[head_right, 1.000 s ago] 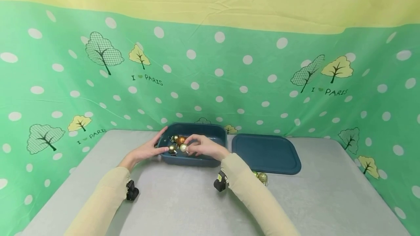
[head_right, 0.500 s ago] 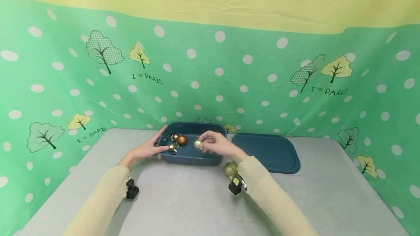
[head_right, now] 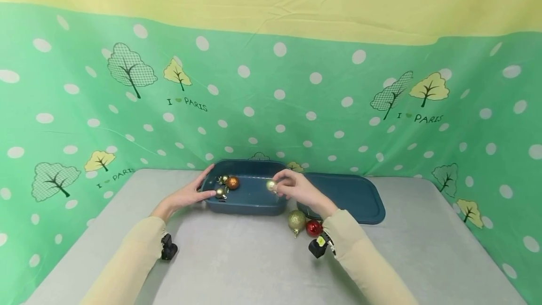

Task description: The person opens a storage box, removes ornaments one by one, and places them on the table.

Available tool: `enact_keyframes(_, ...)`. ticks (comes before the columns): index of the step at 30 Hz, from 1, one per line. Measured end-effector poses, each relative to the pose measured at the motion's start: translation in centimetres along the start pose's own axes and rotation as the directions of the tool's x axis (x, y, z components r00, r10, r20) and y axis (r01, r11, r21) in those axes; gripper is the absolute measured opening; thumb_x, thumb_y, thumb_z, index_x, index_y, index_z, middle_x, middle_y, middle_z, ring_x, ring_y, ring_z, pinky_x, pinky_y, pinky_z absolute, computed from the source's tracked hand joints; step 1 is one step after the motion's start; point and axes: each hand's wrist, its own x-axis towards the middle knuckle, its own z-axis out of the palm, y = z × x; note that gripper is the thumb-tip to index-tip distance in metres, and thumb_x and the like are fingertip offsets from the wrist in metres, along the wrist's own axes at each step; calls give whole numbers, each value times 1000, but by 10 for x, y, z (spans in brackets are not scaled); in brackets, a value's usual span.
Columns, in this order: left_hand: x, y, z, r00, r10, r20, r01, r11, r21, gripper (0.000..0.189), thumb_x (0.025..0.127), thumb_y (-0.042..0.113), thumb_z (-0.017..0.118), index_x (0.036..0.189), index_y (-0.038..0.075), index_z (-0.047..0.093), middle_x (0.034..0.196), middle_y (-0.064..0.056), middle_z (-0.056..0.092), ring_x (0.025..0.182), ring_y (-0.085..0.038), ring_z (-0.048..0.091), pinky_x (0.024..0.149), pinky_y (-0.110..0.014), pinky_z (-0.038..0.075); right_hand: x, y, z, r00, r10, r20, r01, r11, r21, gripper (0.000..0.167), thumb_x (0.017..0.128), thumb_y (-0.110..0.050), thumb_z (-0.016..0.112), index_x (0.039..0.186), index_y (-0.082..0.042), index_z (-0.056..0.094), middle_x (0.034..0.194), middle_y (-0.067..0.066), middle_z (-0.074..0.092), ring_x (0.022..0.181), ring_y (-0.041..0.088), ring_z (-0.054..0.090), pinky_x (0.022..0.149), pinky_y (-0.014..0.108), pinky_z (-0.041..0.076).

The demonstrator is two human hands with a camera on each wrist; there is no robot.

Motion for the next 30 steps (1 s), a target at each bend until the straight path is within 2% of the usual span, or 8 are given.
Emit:
enact_keyframes(7, -4, 0, -1, 1000, -6, 2, 6, 1000, 4, 95, 92, 33, 65, 156, 21, -3, 159, -21, -4, 140, -50, 3, 107, -67, 8, -18, 7, -15, 999, 24, -34, -24, 1000, -2, 35, 97, -22, 60, 123, -1, 53, 104, 14, 68, 92, 36, 60, 81, 50, 48)
enact_keyframes(12, -3, 0, -1, 1000, -11, 3, 11, 1000, 3, 95, 92, 34, 66, 157, 22, -3, 159, -20, -4, 140, -49, 3, 107, -67, 8, -27, 11, -27, 998, 11, -66, -12, 1000, -11, 36, 97, -22, 60, 124, 1, 51, 103, 18, 67, 96, 36, 60, 83, 52, 48)
enact_keyframes(14, -1, 0, -1, 1000, 1, 5, -1, 1000, 4, 96, 91, 33, 66, 157, 21, -3, 159, -20, -4, 140, -49, 3, 107, -68, 8, -30, 14, -30, 997, 9, -76, -11, 1000, -19, 34, 98, -21, 59, 123, 2, 51, 102, 19, 66, 98, 40, 59, 82, 51, 48)
enact_keyframes(18, 0, 1, 0, 1000, 20, 11, -20, 1000, 9, 97, 91, 32, 67, 156, 19, -4, 159, -21, -4, 140, -49, 3, 107, -67, 7, -35, 23, -33, 998, 16, -62, -19, 999, -51, 32, 97, -20, 60, 121, 1, 53, 101, 15, 68, 97, 44, 58, 80, 48, 48)
enact_keyframes(24, -1, 1, 0, 997, 74, 30, -76, 996, 38, 99, 91, 42, 65, 156, 15, -6, 158, -24, -6, 138, -53, 1, 105, -70, 8, -46, 37, -33, 999, -6, -54, 2, 997, -78, 31, 97, -16, 59, 119, 5, 52, 100, 15, 69, 93, 33, 62, 77, 43, 50)
enact_keyframes(30, -2, 2, 0, 997, 78, 24, -78, 997, 28, 100, 90, 43, 65, 156, 15, -5, 157, -24, -6, 138, -53, 1, 105, -70, 8, -61, 44, -38, 998, -6, -64, 0, 996, -88, 30, 98, -14, 58, 119, 5, 51, 101, 18, 67, 94, 35, 61, 76, 42, 51)
